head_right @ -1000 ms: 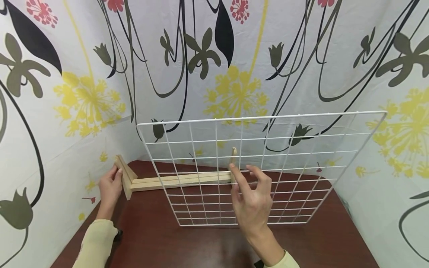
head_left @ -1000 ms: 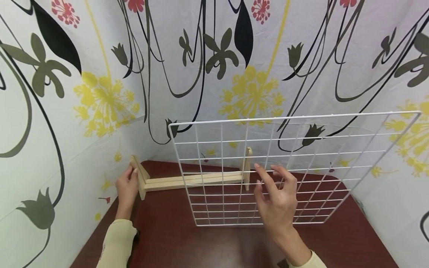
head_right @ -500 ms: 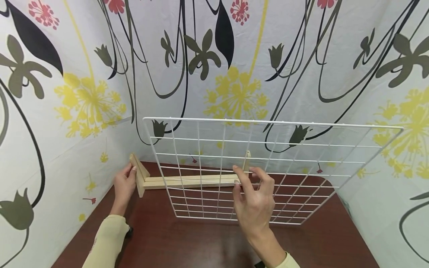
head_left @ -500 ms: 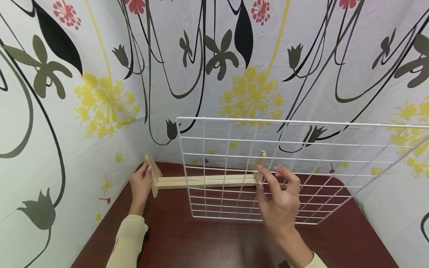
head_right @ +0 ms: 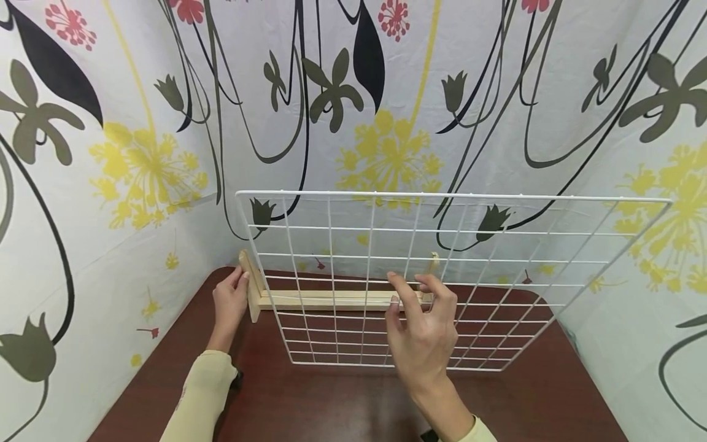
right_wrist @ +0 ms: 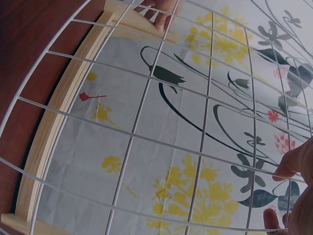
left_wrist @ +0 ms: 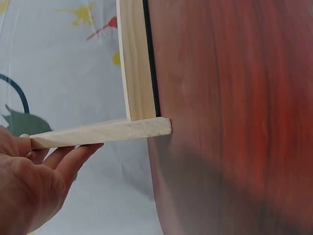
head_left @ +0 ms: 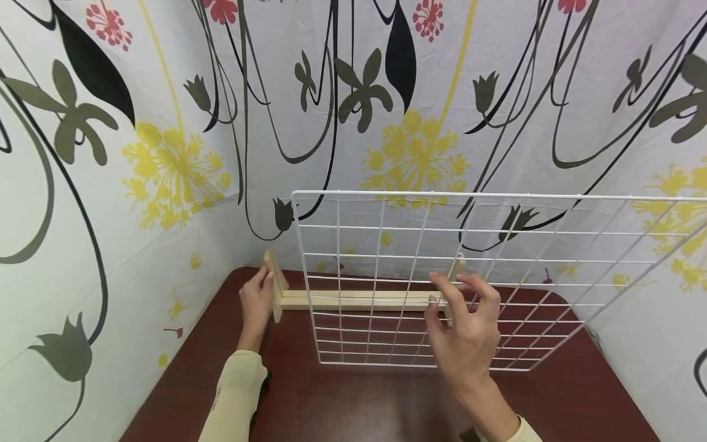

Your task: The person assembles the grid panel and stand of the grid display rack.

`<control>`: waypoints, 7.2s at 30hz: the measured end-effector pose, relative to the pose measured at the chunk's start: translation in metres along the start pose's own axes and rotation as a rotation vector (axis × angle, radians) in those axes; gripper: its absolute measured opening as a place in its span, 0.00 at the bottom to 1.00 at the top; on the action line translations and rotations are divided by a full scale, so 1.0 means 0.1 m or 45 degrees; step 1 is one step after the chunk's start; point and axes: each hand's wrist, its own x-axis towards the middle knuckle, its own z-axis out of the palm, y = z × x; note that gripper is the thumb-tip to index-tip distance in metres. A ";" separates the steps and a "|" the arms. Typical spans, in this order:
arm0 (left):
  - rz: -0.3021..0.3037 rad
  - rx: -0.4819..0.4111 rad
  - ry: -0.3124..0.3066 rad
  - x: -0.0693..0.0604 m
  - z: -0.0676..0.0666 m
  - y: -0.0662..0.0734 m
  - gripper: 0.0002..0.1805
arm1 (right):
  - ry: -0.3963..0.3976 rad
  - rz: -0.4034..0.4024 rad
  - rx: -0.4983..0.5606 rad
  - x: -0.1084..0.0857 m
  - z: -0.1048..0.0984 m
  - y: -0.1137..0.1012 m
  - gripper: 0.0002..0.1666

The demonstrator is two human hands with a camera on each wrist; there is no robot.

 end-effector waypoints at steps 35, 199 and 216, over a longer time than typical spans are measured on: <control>0.034 -0.089 -0.024 -0.17 0.64 0.28 0.19 | -0.018 0.024 -0.063 0.00 -0.01 0.08 0.28; -0.001 -0.090 0.000 -0.21 0.62 0.43 0.20 | -0.297 -0.088 -0.039 1.32 1.57 0.51 0.32; 0.277 -0.262 0.013 0.38 0.53 1.08 0.27 | -0.293 -0.091 -0.036 1.24 1.56 0.52 0.32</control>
